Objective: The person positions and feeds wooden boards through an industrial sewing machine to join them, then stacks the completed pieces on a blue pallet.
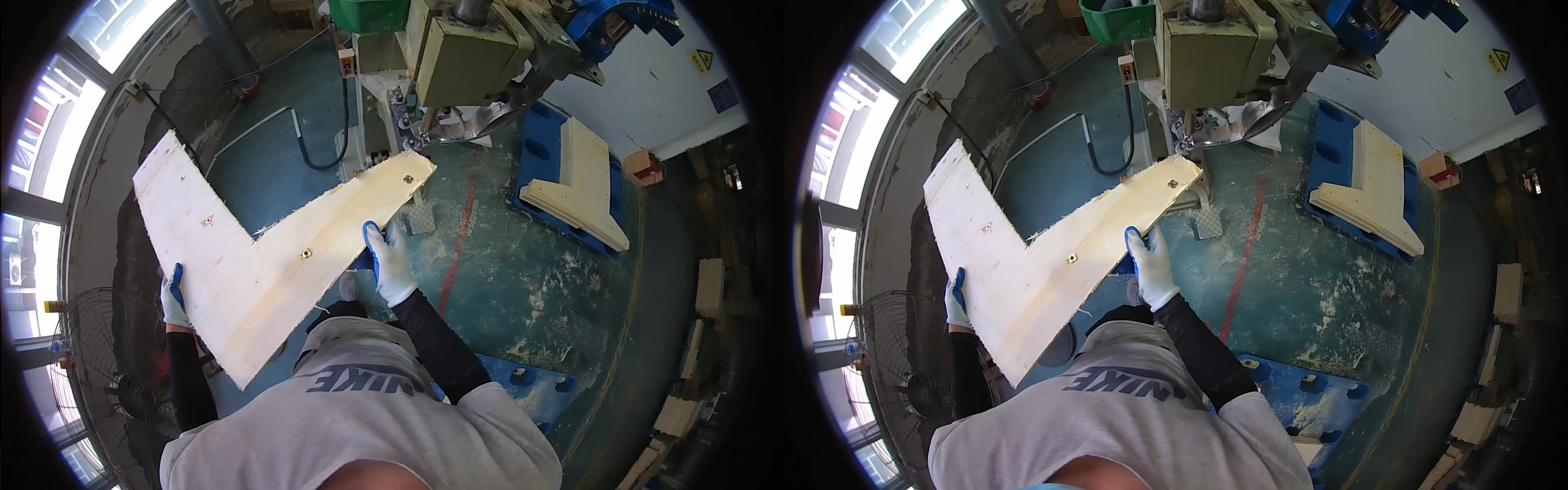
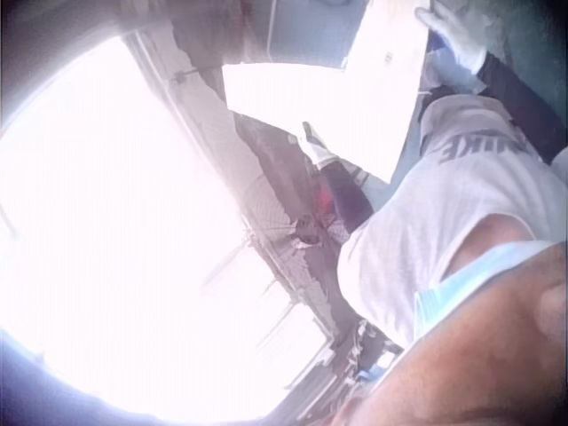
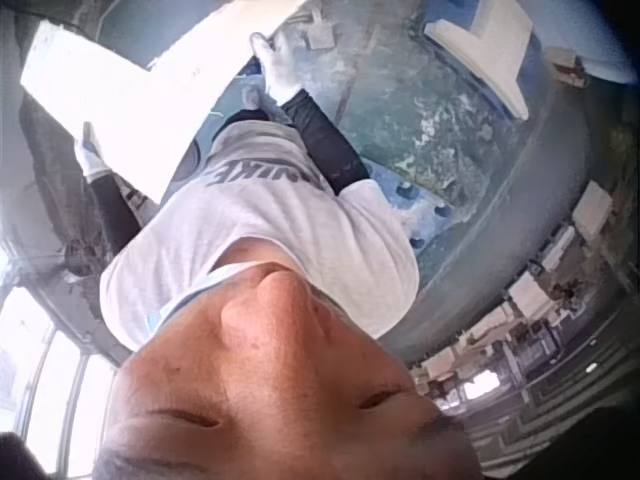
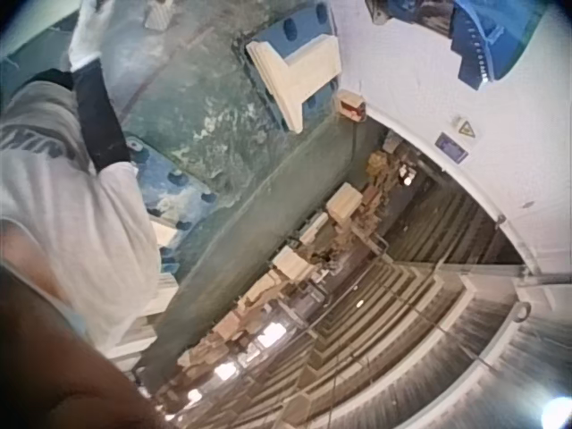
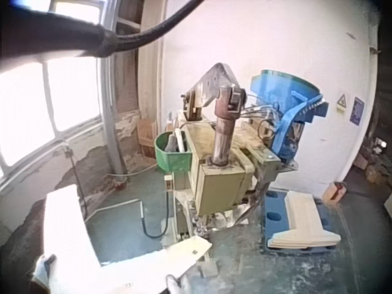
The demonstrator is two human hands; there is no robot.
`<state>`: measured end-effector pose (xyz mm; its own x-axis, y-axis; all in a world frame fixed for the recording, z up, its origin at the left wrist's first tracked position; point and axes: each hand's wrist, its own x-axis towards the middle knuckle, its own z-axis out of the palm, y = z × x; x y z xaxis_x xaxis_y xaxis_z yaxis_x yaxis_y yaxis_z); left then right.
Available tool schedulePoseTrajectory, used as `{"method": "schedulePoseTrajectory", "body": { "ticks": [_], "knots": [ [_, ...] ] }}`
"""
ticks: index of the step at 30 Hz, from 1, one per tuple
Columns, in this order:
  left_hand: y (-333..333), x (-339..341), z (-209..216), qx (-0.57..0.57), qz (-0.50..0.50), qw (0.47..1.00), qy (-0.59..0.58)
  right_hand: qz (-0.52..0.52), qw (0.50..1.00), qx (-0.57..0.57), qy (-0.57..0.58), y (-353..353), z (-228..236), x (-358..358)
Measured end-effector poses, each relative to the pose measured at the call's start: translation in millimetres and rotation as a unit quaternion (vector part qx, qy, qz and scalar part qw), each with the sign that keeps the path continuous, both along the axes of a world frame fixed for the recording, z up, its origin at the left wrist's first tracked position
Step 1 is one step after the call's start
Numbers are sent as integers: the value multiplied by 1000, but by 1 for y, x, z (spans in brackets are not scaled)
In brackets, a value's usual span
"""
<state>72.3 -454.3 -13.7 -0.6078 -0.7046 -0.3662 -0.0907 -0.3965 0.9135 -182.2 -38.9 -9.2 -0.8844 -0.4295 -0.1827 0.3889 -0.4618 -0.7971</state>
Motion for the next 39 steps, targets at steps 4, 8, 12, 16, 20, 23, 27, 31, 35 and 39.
{"method": "schedulePoseTrajectory", "body": {
  "ticks": [4,8,12,16,20,23,27,31,35,39],
  "knots": [
    [80,10,-16,0,35,998,44,23,999,30,0,47,-25,-5],
    [131,8,-25,-19,40,998,55,1,1000,14,-21,100,-28,1],
    [185,-32,-49,-19,22,999,44,-65,996,26,-60,170,-34,0],
    [249,-91,-122,17,-49,998,-31,-139,989,20,-48,241,-50,-14],
    [385,-162,-158,192,-85,975,-80,-289,953,81,-27,333,-59,-40],
    [484,-208,-173,280,-135,948,-70,-316,943,102,3,428,-47,-44],
    [591,-281,-187,240,-173,952,-82,-393,910,133,-20,537,-63,-36],
    [711,-377,-196,190,-236,952,-54,-505,834,213,-61,644,-74,-12],
    [839,-465,-169,174,-296,939,-10,-621,651,434,-40,723,-41,-11],
    [952,-545,-125,144,-393,908,22,-596,677,431,-26,777,20,-71]
  ]
}}
